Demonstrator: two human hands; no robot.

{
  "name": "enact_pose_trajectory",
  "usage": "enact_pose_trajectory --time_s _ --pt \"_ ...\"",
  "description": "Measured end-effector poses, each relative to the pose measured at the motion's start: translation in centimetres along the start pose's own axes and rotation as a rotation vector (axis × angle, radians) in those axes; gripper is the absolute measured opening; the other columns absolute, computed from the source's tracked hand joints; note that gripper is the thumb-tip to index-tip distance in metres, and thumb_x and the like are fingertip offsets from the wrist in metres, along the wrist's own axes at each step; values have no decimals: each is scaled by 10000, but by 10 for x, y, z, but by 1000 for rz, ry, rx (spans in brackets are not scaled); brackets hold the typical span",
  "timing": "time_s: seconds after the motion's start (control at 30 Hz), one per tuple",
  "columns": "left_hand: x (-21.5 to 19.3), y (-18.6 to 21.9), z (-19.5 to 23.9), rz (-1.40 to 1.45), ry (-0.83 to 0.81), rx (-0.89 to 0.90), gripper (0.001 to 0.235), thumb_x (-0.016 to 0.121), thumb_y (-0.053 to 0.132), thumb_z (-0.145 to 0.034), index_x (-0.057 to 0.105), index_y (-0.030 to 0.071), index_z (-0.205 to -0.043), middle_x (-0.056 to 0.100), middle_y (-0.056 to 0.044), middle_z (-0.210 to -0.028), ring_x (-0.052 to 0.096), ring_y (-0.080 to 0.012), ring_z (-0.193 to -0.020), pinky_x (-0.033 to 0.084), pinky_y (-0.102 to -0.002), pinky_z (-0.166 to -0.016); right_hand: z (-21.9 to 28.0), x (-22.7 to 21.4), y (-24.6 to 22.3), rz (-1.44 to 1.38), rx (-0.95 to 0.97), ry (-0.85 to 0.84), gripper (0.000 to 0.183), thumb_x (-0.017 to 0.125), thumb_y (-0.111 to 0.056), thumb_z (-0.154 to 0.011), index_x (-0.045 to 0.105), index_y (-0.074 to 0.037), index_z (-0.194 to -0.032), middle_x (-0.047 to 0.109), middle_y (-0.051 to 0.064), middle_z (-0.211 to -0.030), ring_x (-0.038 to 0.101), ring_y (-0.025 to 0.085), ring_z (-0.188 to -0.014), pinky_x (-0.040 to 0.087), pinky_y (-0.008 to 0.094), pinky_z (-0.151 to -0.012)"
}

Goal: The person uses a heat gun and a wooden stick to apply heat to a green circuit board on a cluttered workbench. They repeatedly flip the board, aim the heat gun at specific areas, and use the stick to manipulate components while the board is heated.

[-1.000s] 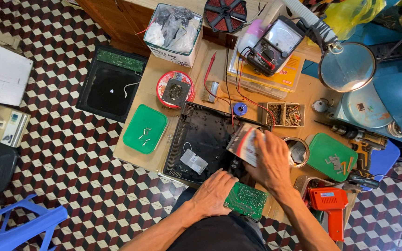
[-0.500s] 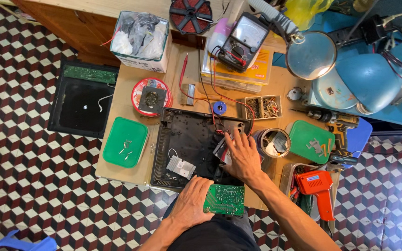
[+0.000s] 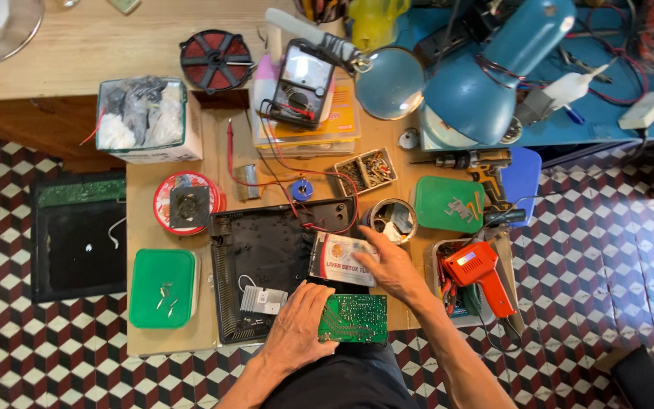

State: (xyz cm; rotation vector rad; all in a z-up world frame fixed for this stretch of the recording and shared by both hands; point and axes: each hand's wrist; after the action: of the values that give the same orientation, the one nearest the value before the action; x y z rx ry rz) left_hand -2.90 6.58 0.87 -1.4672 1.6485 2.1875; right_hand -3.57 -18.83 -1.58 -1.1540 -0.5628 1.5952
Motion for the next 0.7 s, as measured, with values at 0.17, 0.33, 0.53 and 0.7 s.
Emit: enact_pose_trajectory --time_s 0.17,0.33,0.53,0.7 --pt "-5 7 -60 -31 32 196 903 925 251 -590 486 -24 -1329 557 -219 -1285 503 -416 -1281 413 -485 -1116 77 -39 33 -619 247 113 727 344 -579 -1013 550 -19 -1430 674 156 -1375 620 231 -1274 383 402 -1165" --pt "-17 17 -129 -22 19 352 841 908 247 -620 516 -1 -1321 586 -172 -1229 570 -348 -1212 429 -488 -1144 105 -22 58 -830 168 107 774 256 -612 -999 601 -23 -1363 692 137 -1247 658 218 -1118 445 409 -1074" --pt "-21 19 -181 -70 30 280 902 913 296 -612 493 -14 -1347 575 -192 -1232 548 -361 -1192 480 -450 -1043 70 -43 74 -677 186 378 414 592 -383 -1030 674 22 -1027 671 115 -947 640 170 -896 513 333 -860" --pt "1 12 -207 -93 52 89 913 899 293 -636 475 2 -1390 574 -184 -1259 542 -351 -1214 487 -439 -1019 22 -58 72 -605 265 451 360 629 -357 -979 701 -7 -944 717 72 -843 669 140 -785 529 288 -768"
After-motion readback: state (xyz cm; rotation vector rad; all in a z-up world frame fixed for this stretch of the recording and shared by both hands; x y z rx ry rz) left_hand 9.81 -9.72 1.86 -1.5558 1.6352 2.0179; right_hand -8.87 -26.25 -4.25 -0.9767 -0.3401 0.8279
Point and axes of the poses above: each hand's wrist, its own z-axis away from the middle knuckle, its own x-axis out of the palm, y = z × x
